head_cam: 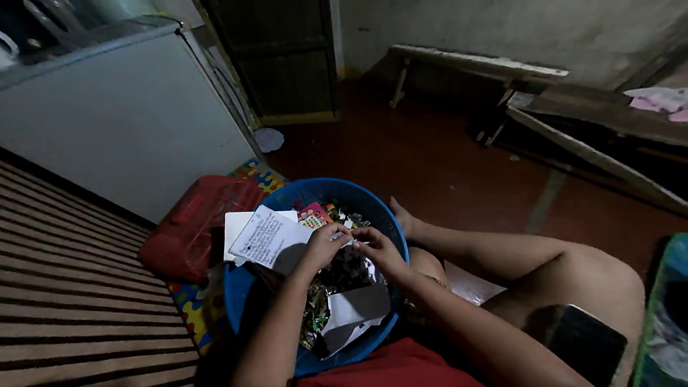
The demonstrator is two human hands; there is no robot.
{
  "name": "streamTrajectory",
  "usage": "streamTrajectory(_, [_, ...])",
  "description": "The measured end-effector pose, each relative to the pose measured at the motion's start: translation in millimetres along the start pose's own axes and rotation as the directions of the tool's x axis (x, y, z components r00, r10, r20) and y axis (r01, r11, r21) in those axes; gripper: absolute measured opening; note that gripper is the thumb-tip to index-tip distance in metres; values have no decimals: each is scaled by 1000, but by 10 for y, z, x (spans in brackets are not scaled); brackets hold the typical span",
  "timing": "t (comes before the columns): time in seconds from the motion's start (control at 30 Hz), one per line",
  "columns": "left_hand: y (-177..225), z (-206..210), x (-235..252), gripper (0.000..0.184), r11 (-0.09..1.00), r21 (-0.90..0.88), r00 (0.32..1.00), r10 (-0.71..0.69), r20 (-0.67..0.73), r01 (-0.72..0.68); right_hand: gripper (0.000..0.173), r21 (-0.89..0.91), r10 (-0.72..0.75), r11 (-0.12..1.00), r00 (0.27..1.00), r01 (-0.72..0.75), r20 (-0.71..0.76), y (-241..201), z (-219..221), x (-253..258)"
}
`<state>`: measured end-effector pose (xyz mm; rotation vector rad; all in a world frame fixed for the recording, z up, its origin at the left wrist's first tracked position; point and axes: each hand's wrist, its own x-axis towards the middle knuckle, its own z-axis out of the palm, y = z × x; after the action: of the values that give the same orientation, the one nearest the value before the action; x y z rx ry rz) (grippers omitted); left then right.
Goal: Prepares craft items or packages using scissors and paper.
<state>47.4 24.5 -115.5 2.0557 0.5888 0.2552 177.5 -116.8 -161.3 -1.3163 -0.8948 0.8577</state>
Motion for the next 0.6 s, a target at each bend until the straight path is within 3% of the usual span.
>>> streamTrajectory(0.2, [68, 64, -20, 32, 997, -44, 996, -62, 58, 65, 12, 44, -28, 999, 999, 30, -40, 28, -10, -3])
streamTrajectory(0.37, [62, 36, -27, 31, 995, -50, 990, -81, 120, 87, 9, 180, 29, 984, 994, -10, -104, 47, -35, 17])
streamTrajectory(0.6, [82, 74, -27, 23, 998, -28, 987, -53, 151, 58, 6, 250, 36, 968, 998, -24, -43, 56, -17, 10])
